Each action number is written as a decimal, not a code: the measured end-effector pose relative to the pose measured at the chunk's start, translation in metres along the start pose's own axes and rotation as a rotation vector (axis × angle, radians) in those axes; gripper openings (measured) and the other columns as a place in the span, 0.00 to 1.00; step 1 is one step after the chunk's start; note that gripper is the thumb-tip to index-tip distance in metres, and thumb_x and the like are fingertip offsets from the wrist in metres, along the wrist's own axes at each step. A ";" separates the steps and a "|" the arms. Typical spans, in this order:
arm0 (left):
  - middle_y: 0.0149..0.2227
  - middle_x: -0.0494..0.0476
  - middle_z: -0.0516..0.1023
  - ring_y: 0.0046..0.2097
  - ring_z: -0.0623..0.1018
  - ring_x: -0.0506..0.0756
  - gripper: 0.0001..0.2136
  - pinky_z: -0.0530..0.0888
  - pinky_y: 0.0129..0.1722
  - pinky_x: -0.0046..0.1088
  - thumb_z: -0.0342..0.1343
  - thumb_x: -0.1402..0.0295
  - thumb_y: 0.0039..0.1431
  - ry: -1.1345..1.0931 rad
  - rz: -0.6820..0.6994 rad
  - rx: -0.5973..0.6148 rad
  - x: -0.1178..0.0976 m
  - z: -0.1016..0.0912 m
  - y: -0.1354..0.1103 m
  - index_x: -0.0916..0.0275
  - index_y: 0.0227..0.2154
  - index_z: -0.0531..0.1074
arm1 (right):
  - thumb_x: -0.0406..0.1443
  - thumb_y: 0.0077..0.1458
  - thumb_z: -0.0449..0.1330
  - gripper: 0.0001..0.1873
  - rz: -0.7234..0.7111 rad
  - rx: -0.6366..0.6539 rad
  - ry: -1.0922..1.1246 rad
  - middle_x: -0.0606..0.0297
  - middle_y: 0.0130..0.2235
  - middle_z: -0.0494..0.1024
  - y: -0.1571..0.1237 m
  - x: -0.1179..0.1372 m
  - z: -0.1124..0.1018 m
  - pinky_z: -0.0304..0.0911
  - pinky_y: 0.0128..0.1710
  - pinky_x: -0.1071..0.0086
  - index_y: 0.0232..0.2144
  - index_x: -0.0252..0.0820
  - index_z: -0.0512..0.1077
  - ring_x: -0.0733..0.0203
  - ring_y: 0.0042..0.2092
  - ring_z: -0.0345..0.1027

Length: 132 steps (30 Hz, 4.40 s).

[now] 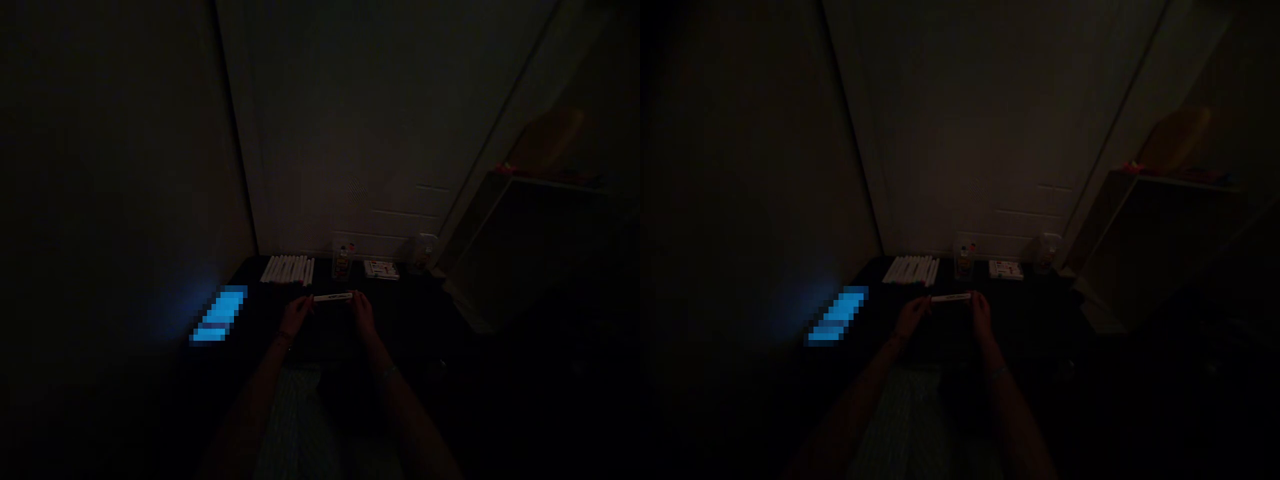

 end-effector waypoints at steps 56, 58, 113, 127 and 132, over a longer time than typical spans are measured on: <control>0.22 0.53 0.74 0.27 0.71 0.51 0.21 0.66 0.30 0.26 0.42 0.50 0.52 0.040 -0.015 -0.048 -0.013 -0.003 -0.005 0.61 0.22 0.71 | 0.50 0.47 0.53 0.19 -0.008 0.024 -0.020 0.66 0.33 0.74 -0.006 0.010 0.005 0.60 0.33 0.73 0.34 0.42 0.70 0.64 0.34 0.66; 0.23 0.53 0.74 0.27 0.72 0.52 0.21 0.66 0.31 0.26 0.42 0.50 0.52 0.042 -0.008 -0.041 -0.013 -0.003 -0.005 0.61 0.21 0.71 | 0.50 0.47 0.54 0.19 -0.006 0.024 -0.033 0.66 0.32 0.74 -0.007 0.010 0.005 0.60 0.32 0.73 0.33 0.42 0.70 0.65 0.33 0.66; 0.20 0.49 0.71 0.25 0.69 0.49 0.18 0.64 0.26 0.22 0.43 0.53 0.53 0.028 0.014 0.013 -0.008 0.003 -0.003 0.61 0.30 0.70 | 0.47 0.48 0.53 0.16 0.021 0.025 0.112 0.66 0.35 0.73 -0.002 0.004 0.003 0.60 0.36 0.72 0.33 0.43 0.70 0.65 0.37 0.66; 0.20 0.49 0.71 0.26 0.70 0.49 0.19 0.64 0.29 0.23 0.42 0.52 0.53 0.145 0.022 0.038 -0.014 0.007 -0.008 0.61 0.23 0.70 | 0.48 0.47 0.54 0.18 0.029 0.057 0.013 0.65 0.33 0.74 -0.004 0.006 0.006 0.61 0.34 0.72 0.33 0.41 0.71 0.63 0.35 0.66; 0.22 0.51 0.73 0.27 0.70 0.50 0.23 0.64 0.30 0.24 0.38 0.50 0.54 0.120 0.005 0.025 -0.015 0.005 -0.008 0.61 0.19 0.68 | 0.48 0.47 0.54 0.18 0.044 -0.013 0.100 0.65 0.33 0.74 -0.003 0.003 0.003 0.60 0.34 0.72 0.33 0.42 0.71 0.64 0.35 0.66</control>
Point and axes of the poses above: each hand's wrist, its own y-axis towards the middle knuckle, its own z-axis out of the palm, x = y × z, the point moved 6 cm from there along y, towards the middle knuckle
